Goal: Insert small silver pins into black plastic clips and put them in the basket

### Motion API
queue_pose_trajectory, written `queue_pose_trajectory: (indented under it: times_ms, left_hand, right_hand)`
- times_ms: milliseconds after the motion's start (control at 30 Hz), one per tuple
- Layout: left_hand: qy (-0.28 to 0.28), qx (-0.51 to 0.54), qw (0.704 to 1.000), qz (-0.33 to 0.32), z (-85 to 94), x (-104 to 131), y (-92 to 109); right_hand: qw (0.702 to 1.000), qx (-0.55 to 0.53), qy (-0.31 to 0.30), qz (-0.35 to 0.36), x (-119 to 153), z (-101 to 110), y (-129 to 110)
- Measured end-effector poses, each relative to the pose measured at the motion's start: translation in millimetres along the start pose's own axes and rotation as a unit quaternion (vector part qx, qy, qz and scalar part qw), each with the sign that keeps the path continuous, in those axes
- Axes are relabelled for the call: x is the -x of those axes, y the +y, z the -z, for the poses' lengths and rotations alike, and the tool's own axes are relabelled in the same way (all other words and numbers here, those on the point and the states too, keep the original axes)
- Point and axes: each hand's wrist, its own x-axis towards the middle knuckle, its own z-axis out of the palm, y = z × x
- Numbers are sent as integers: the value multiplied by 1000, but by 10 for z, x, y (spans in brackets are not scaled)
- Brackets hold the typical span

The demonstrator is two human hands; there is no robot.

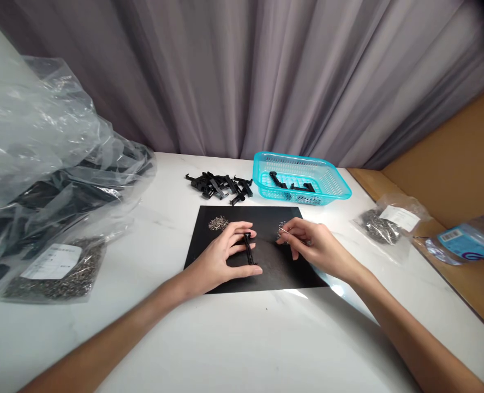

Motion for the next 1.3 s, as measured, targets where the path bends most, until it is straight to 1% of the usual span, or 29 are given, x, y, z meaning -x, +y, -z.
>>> queue_pose_trajectory:
  times_ms: [67,133,200,267,333,433,500,567,667,800,900,1000,1133,1300]
  left_hand:
    - [-5,-3,1000,4,-6,-1,-5]
    - [-7,-11,1000,-1,-12,2,-8]
    - [-2,-30,999,-28,-16,6,-13]
    - [8,-74,995,-68,-12,7,-20]
    - [17,-128,987,-92,-4,4,-26]
    - [25,-186,977,-97,0,-3,-24]
    - [36,-220,968,-115,-10,1,-12]
    - [48,-260,955,-137,-28,15,6]
    - [52,-301,939,-159,-49,41,26]
    - [50,-318,930,-179,-57,54,20]
    - [56,-320,928,-180,-58,48,5]
    - [61,-322,928,-178,-59,43,3]
    - [71,-331,924,-178,-62,43,23]
    - [65,-321,931,-160,-73,47,44]
  right_hand:
    - [1000,-10,-5,3,5,-8,-2]
    - [1000,3,0,10,5,-18,0]
    - [999,34,26,29,-5,-36,5]
    - [995,61,54,53,-20,-65,11]
    - [992,70,70,72,-35,-106,17]
    - [990,62,92,88,-48,-171,23]
    - [988,48,110,94,-51,-203,23]
    - [988,33,116,92,-51,-217,18]
    - [992,6,106,72,-44,-215,2]
    - [993,-54,96,38,-24,-212,-26]
    - [991,-100,86,34,-15,-223,-40]
    - [990,-116,71,29,-12,-231,-40]
    - [993,-104,60,23,-12,-234,-28]
    - [993,-17,104,46,-24,-241,-23]
